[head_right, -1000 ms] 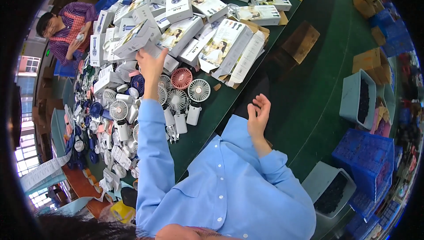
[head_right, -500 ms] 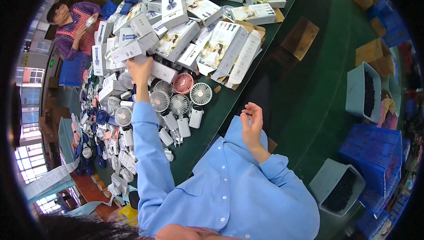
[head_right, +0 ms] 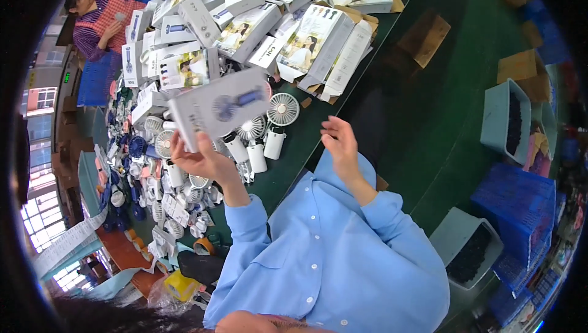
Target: Packaging small handheld fans into boxes at a production line station.
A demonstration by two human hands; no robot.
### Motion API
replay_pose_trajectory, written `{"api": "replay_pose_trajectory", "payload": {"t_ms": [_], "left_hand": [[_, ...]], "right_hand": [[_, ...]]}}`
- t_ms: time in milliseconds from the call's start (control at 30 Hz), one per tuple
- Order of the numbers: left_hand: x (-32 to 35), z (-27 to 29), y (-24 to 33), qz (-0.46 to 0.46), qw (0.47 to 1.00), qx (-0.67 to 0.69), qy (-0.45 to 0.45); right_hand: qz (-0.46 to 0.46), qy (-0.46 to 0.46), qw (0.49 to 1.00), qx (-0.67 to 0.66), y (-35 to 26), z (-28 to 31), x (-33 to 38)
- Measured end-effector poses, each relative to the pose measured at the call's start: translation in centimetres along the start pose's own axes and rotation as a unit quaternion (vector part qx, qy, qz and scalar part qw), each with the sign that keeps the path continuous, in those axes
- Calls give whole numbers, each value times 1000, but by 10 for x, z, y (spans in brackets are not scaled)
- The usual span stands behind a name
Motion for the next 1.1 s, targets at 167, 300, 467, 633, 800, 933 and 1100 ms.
{"api": "replay_pose_trajectory", "payload": {"t_ms": [167, 300, 467, 633, 800, 933, 1100], "left_hand": [[76, -49, 39, 24, 970, 140, -199], [79, -57, 70, -4, 960, 126, -249], [75, -73, 73, 14, 933, -20, -360], [77, -61, 37, 70, 930, -97, -348], [79, -57, 10, 165, 921, 1, -352], [82, -57, 2, 190, 902, 13, -389], [83, -62, 0, 177, 888, 51, -422]], "right_hand": [[-131, -21, 978, -158, 12, -27, -23], [-103, -67, 976, -182, -3, -18, -19], [-86, 5, 980, -178, 20, 27, -10], [114, 67, 987, -88, -23, 33, 3], [181, 63, 981, -28, -50, 17, 11], [188, 71, 979, 17, -51, 20, 13], [177, 62, 982, 3, -48, 26, 13]]}}
Point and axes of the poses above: each hand's wrist, its own x-axis away from the middle knuckle, its own z-axis out of the back of the hand, y = z × x, the point moved 10 cm from there along -x, towards the middle knuckle, and after that the axes turned 6 degrees about -z, right-handed, at the moved point
